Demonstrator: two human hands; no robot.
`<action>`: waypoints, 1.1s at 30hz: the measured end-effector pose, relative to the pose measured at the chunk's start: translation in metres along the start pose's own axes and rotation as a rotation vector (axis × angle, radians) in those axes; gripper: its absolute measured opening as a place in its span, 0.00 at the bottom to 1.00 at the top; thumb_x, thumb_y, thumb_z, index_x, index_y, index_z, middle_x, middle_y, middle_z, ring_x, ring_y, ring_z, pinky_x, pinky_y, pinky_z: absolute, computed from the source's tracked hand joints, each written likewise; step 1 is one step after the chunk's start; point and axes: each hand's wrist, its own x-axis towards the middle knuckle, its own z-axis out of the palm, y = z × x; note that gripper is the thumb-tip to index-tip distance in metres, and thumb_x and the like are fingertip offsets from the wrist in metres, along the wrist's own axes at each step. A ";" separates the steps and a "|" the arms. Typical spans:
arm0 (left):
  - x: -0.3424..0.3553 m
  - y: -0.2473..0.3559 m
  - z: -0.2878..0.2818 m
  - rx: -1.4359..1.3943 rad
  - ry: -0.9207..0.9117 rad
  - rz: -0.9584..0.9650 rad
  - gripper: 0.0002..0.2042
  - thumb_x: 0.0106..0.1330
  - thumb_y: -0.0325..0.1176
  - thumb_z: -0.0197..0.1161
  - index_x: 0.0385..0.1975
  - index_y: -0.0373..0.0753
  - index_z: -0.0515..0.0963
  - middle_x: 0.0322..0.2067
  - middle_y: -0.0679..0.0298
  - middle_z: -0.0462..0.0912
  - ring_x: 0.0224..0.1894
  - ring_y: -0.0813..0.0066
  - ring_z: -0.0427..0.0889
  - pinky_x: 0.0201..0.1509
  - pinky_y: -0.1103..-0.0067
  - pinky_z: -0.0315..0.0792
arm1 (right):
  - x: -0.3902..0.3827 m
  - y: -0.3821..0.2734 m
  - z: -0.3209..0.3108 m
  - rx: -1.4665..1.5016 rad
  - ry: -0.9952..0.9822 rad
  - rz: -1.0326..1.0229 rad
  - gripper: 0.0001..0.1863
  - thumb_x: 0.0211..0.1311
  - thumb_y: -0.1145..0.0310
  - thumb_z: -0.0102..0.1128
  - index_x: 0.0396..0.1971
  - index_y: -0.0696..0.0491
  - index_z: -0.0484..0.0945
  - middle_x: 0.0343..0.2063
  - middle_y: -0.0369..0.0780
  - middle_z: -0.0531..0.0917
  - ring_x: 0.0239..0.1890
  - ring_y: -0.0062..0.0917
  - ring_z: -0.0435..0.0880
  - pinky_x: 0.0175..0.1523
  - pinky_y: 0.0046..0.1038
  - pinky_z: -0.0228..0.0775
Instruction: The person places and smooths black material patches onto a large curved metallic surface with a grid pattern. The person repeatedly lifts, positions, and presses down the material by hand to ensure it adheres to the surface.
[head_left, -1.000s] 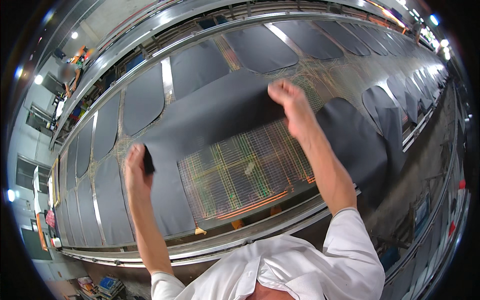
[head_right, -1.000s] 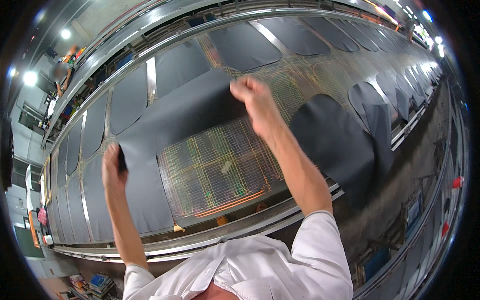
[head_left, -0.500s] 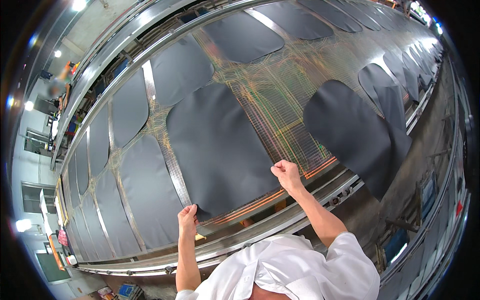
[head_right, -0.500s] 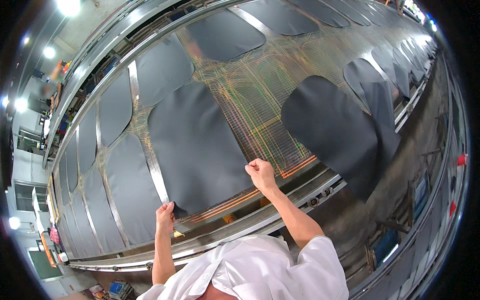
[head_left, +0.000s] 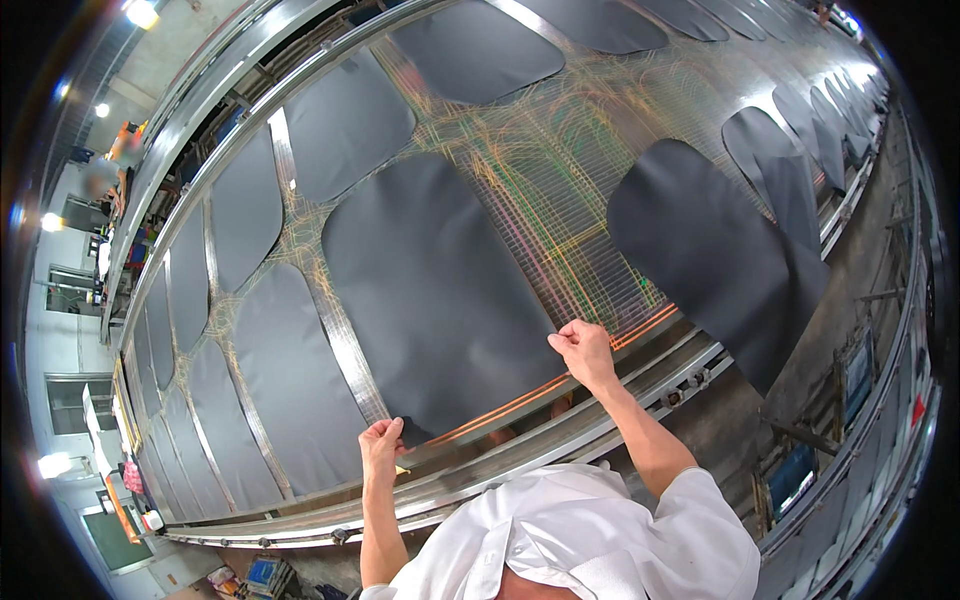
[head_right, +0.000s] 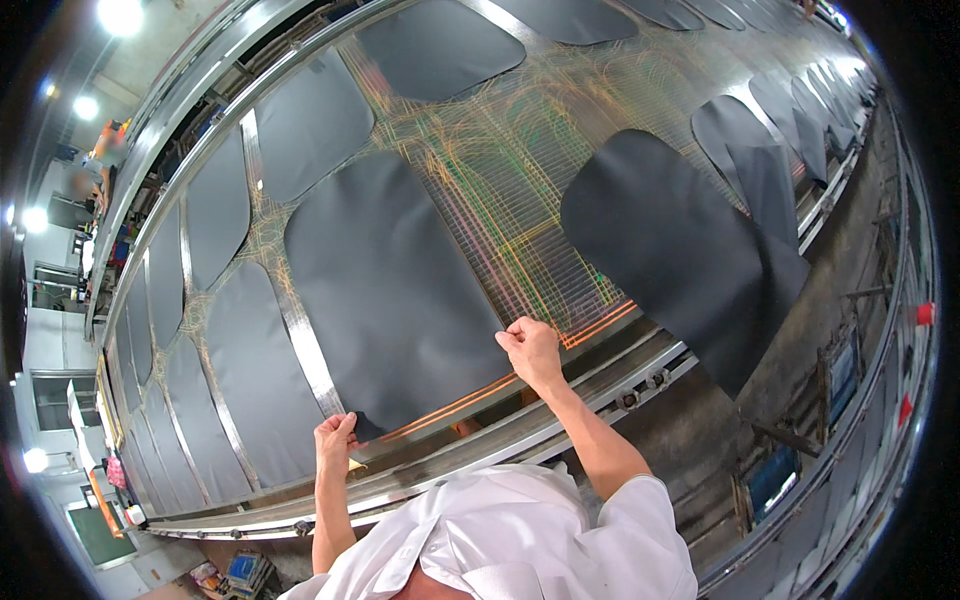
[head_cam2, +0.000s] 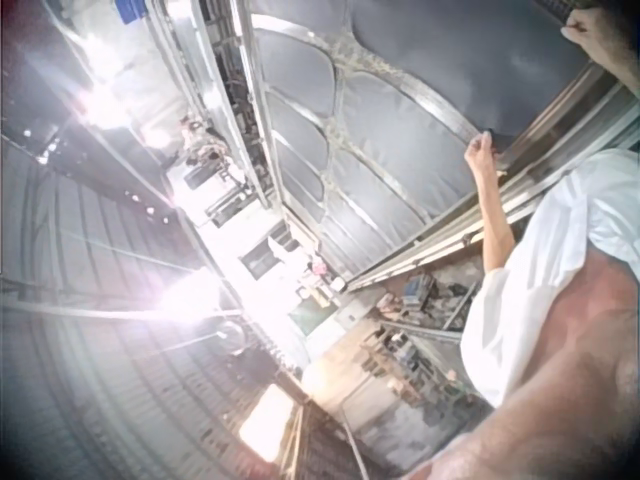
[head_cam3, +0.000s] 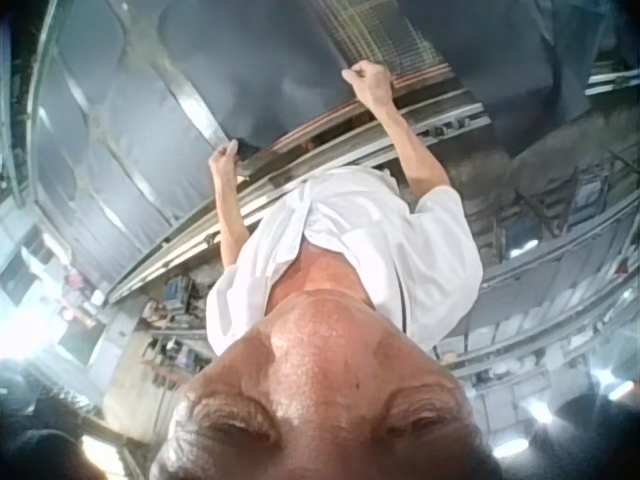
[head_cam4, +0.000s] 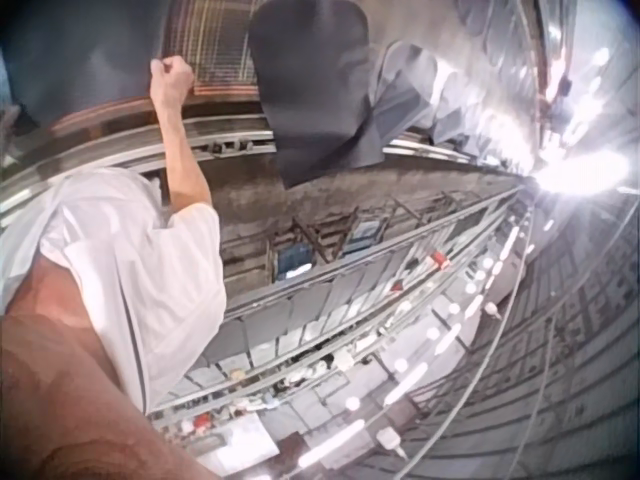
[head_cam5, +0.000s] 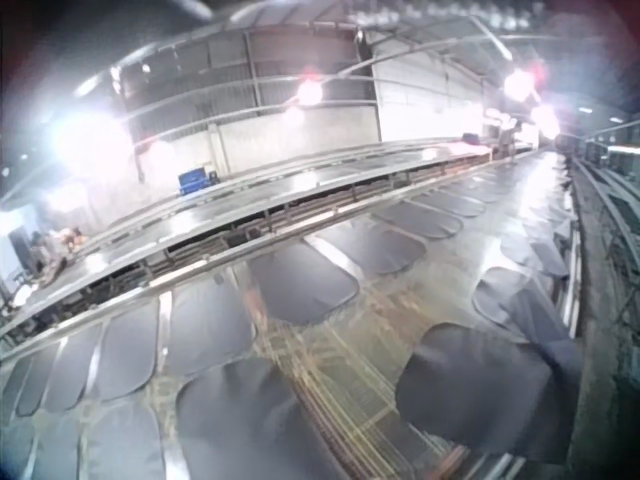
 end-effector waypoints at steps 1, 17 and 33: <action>-0.001 0.002 0.000 0.024 -0.024 -0.021 0.10 0.64 0.34 0.65 0.28 0.34 0.78 0.20 0.68 0.79 0.17 0.84 0.74 0.21 0.85 0.74 | 0.001 0.001 -0.001 -0.015 -0.014 -0.010 0.09 0.55 0.70 0.67 0.25 0.61 0.79 0.18 0.39 0.80 0.18 0.18 0.76 0.24 0.23 0.68; -0.003 -0.007 -0.009 0.020 -0.078 -0.116 0.10 0.65 0.36 0.64 0.28 0.36 0.77 0.25 0.59 0.84 0.25 0.72 0.85 0.26 0.79 0.81 | -0.006 -0.026 -0.021 -0.019 -0.154 0.275 0.09 0.57 0.70 0.66 0.25 0.62 0.80 0.17 0.37 0.79 0.16 0.17 0.78 0.20 0.21 0.76; -0.008 0.000 -0.010 -0.038 -0.033 -0.158 0.08 0.63 0.31 0.65 0.27 0.33 0.80 0.20 0.68 0.78 0.22 0.80 0.79 0.28 0.78 0.82 | -0.006 -0.021 -0.019 0.055 -0.180 0.279 0.09 0.57 0.70 0.66 0.26 0.62 0.80 0.17 0.36 0.80 0.16 0.17 0.80 0.19 0.18 0.74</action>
